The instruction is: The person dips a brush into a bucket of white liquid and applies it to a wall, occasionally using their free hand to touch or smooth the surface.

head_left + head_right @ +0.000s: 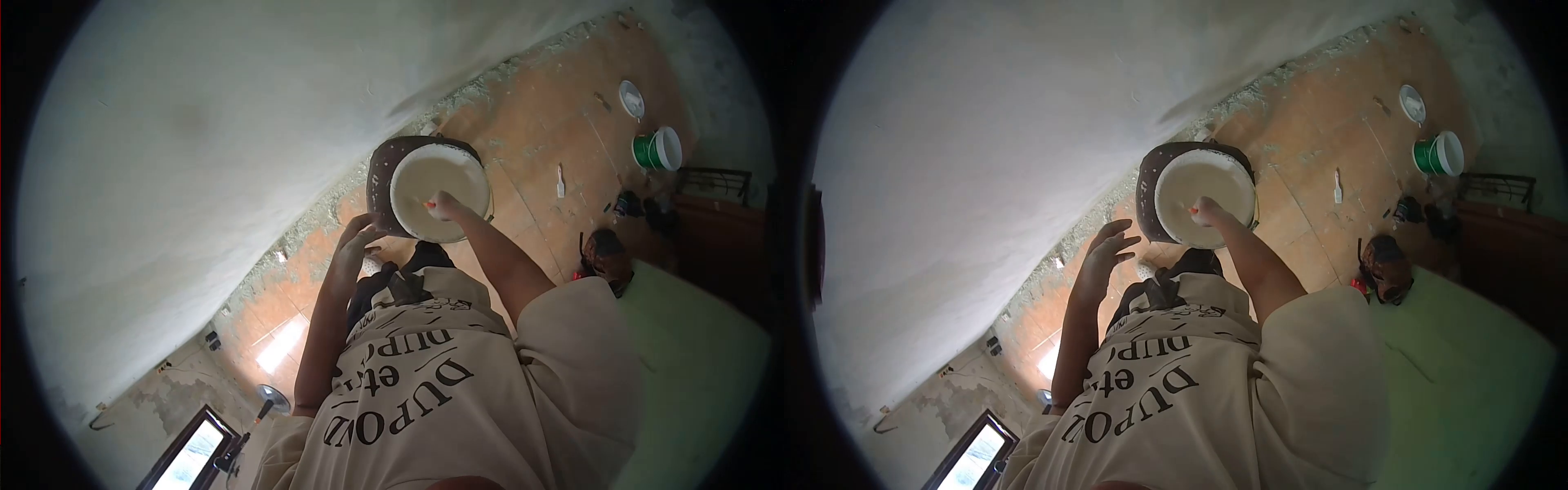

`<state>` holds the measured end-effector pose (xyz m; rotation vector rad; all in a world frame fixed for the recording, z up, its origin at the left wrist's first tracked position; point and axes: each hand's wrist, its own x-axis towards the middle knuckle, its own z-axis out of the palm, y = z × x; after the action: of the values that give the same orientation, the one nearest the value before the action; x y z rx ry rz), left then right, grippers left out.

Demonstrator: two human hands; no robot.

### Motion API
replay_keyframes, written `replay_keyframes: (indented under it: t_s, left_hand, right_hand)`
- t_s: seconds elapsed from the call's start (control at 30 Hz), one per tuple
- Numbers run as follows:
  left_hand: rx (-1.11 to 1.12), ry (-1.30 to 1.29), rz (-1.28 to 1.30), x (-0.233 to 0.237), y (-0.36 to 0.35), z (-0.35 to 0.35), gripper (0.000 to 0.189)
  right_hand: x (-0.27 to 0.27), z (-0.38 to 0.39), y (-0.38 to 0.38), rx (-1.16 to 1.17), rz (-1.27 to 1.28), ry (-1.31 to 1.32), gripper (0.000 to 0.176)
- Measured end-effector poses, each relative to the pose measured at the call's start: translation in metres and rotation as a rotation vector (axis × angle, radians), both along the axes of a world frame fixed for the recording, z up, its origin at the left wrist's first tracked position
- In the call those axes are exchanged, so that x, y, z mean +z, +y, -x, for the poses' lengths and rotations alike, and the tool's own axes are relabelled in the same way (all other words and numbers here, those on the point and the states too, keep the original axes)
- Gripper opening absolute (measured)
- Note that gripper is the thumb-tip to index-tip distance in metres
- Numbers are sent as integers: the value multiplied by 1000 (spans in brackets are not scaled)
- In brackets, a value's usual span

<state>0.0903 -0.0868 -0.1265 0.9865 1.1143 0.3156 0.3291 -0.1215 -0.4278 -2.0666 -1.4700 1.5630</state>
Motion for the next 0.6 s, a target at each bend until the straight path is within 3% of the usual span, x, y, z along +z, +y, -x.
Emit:
replay_keyframes:
  t_s: [0.03, 0.07, 0.13, 0.17, 0.23, 0.37, 0.43, 0.6]
  left_hand:
    - [-13, -2, -6, 3, 2, -1, 49]
    - [-30, 13, -3, 7, 3, -2, 50]
    - [-54, 26, -3, 14, 7, -2, 50]
    - [-69, 27, -2, 16, 8, 0, 50]
    - [-89, 25, -6, 18, 9, 2, 51]
    - [-107, 11, -37, 14, 9, 11, 52]
    - [-119, 14, -35, 14, 9, 14, 52]
    - [-166, -8, -41, 16, 3, 17, 51]
  right_hand:
    - [-7, -4, -3, 269, -118, -83, 13]
    - [-15, -4, -5, 257, -124, -87, 13]
    - [-20, 2, -6, 639, -330, -309, 19]
    - [-23, 3, -5, 629, -331, -314, 19]
    - [12, 8, 6, 103, -35, -63, 17]
    - [25, 12, 4, 1, -160, -84, 18]
    - [29, 12, -4, 382, -70, -269, 18]
    - [15, 15, -14, 92, -65, -145, 15]
